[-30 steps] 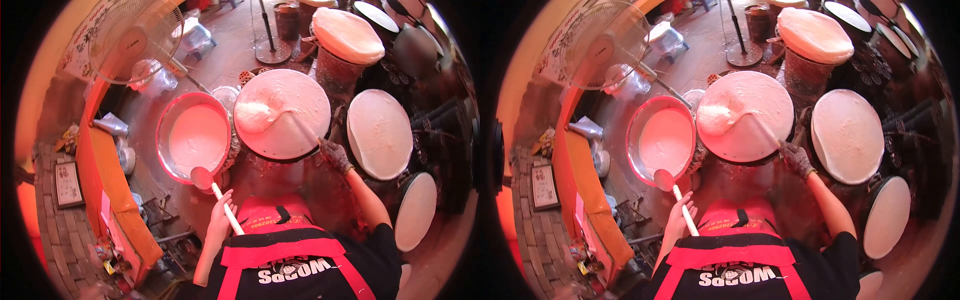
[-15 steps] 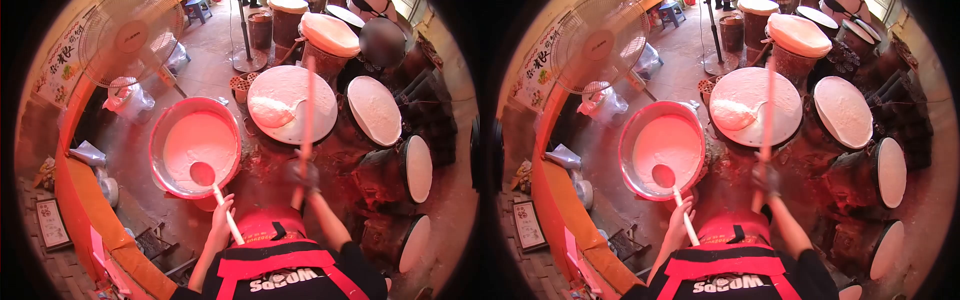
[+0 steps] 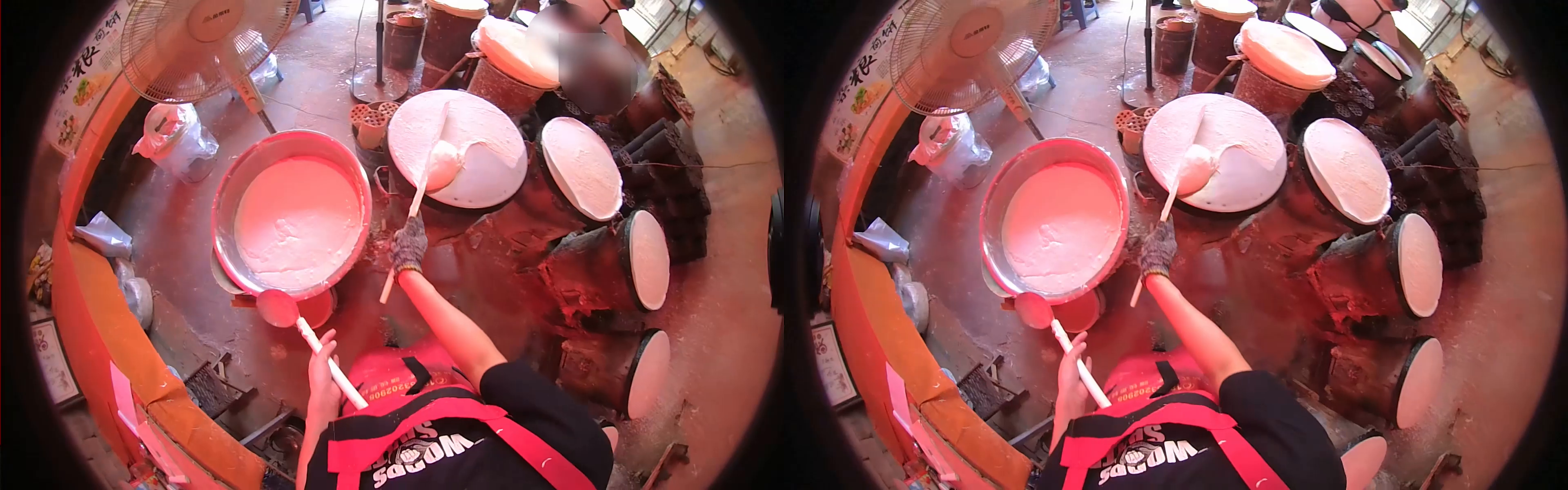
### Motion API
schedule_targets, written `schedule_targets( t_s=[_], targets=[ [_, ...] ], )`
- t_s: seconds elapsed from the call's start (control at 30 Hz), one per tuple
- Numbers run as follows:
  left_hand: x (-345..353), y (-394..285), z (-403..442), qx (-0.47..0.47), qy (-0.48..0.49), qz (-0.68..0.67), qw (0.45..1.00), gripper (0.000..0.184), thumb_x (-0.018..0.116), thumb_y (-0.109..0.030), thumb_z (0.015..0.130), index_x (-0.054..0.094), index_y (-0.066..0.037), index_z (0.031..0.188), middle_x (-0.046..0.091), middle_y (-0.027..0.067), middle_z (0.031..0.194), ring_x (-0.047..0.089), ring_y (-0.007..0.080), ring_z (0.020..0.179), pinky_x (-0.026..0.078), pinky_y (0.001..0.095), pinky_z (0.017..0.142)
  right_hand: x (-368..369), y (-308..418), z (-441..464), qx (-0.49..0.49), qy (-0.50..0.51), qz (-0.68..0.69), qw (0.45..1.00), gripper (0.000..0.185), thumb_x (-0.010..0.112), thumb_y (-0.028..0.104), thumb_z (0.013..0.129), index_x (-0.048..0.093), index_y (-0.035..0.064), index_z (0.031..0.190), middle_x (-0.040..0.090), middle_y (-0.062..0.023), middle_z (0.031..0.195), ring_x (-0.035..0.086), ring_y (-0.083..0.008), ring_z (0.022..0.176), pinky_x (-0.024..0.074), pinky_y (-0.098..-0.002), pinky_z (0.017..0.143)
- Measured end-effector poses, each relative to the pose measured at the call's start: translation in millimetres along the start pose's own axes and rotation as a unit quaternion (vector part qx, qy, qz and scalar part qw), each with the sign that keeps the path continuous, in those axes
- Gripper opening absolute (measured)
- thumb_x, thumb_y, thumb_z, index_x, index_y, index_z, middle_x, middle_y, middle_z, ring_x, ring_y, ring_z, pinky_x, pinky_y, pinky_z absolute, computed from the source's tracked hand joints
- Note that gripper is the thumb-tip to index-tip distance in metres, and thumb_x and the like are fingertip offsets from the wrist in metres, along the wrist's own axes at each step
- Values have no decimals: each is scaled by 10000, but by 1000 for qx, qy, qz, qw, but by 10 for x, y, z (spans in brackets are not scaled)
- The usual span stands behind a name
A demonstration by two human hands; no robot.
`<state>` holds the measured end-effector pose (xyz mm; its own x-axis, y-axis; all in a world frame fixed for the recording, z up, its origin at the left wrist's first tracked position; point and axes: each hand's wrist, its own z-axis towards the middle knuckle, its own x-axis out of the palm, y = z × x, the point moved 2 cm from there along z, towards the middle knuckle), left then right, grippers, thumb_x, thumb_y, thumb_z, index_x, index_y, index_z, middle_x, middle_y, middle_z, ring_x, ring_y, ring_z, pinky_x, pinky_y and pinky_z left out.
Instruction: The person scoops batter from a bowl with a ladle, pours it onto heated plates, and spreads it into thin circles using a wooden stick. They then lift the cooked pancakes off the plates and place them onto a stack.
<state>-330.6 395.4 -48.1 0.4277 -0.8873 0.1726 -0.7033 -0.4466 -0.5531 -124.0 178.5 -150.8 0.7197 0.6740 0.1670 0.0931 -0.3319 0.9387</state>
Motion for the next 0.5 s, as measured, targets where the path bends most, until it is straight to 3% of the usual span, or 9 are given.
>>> schedule_targets(
  t_s=[0.1,0.17,0.27,0.3,0.37,0.5],
  targets=[
    [174,-35,61,13,26,6,1000,356,529,-131,795,545,-163,1149,443,-80,1235,286,52,1194,197,299,986,-523,56,62,23,22,13,999,294,434,313,901,483,308,1191,404,17,491,370,-119,318,289,-267,284],
    [315,-93,23,30,39,8,999,348,519,-137,804,540,-145,1152,449,-74,1235,306,46,1185,217,284,961,-791,313,148,101,44,77,991,218,443,368,884,507,272,1069,414,11,494,368,-133,315,289,-276,282],
    [510,-155,-51,54,42,-20,997,311,536,-42,794,562,-82,1101,528,-75,919,385,-7,643,300,119,551,-896,507,402,242,83,207,944,247,468,444,857,528,204,854,458,-12,518,389,-155,323,296,-294,288],
    [571,-167,-85,56,45,-27,997,301,542,-29,790,564,-60,1088,526,-65,883,385,-3,634,310,118,540,-709,668,326,184,50,238,952,335,459,454,853,425,149,719,428,-6,509,345,-146,314,293,-306,286],
    [671,-143,-96,50,51,-20,997,291,538,-27,794,567,-63,1081,519,-67,859,384,-4,623,316,117,538,-495,566,286,180,134,224,949,296,468,441,857,482,149,808,489,-25,594,376,-154,338,301,-288,302],
    [950,-138,-140,44,58,-18,997,268,541,-37,799,574,-66,1064,506,-75,844,387,-16,611,325,108,530,-899,528,162,40,247,21,968,265,431,382,895,510,209,1080,490,-15,578,403,-120,353,313,-246,316]
  ],
)
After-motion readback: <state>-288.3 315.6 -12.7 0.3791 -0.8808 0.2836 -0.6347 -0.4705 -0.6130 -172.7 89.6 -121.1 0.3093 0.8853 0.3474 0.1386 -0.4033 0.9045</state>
